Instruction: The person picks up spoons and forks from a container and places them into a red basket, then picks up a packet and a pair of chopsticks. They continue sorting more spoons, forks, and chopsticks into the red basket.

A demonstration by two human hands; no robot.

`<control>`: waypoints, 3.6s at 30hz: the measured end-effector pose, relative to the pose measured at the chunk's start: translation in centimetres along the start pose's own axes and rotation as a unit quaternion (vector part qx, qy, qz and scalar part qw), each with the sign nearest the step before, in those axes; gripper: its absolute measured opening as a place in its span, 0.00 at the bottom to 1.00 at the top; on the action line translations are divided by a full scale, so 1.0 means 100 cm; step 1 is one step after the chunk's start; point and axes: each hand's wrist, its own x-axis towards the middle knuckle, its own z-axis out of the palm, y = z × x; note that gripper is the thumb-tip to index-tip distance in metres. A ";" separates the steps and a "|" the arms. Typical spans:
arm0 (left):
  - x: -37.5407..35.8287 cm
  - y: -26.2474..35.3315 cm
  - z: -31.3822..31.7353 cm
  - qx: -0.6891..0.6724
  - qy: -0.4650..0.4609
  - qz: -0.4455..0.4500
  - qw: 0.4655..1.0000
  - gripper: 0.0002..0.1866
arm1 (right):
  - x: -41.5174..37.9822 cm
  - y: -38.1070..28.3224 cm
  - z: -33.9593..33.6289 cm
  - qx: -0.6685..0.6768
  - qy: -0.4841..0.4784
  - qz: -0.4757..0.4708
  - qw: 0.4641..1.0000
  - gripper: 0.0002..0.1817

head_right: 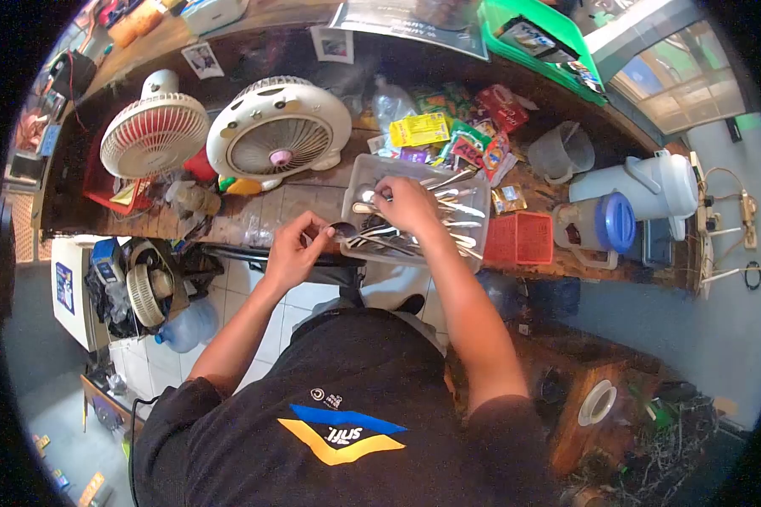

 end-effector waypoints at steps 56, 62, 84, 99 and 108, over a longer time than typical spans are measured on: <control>0.036 0.133 0.034 0.048 0.194 0.335 0.921 0.09 | -0.168 0.036 -0.138 0.383 0.219 -0.207 0.873 0.09; 0.052 0.178 0.101 0.026 0.206 0.376 0.903 0.11 | -0.203 0.112 -0.203 0.401 0.265 -0.190 0.856 0.07; 0.091 0.177 0.291 0.228 -0.048 0.263 0.936 0.08 | -0.166 0.214 -0.148 0.297 0.181 -0.014 0.937 0.12; 0.099 0.166 0.291 0.120 -0.132 0.202 0.963 0.18 | -0.171 0.212 -0.154 0.210 0.261 -0.031 0.942 0.18; 0.086 0.166 0.283 0.135 -0.111 0.184 0.967 0.19 | -0.171 0.216 -0.148 0.215 0.267 -0.024 0.939 0.21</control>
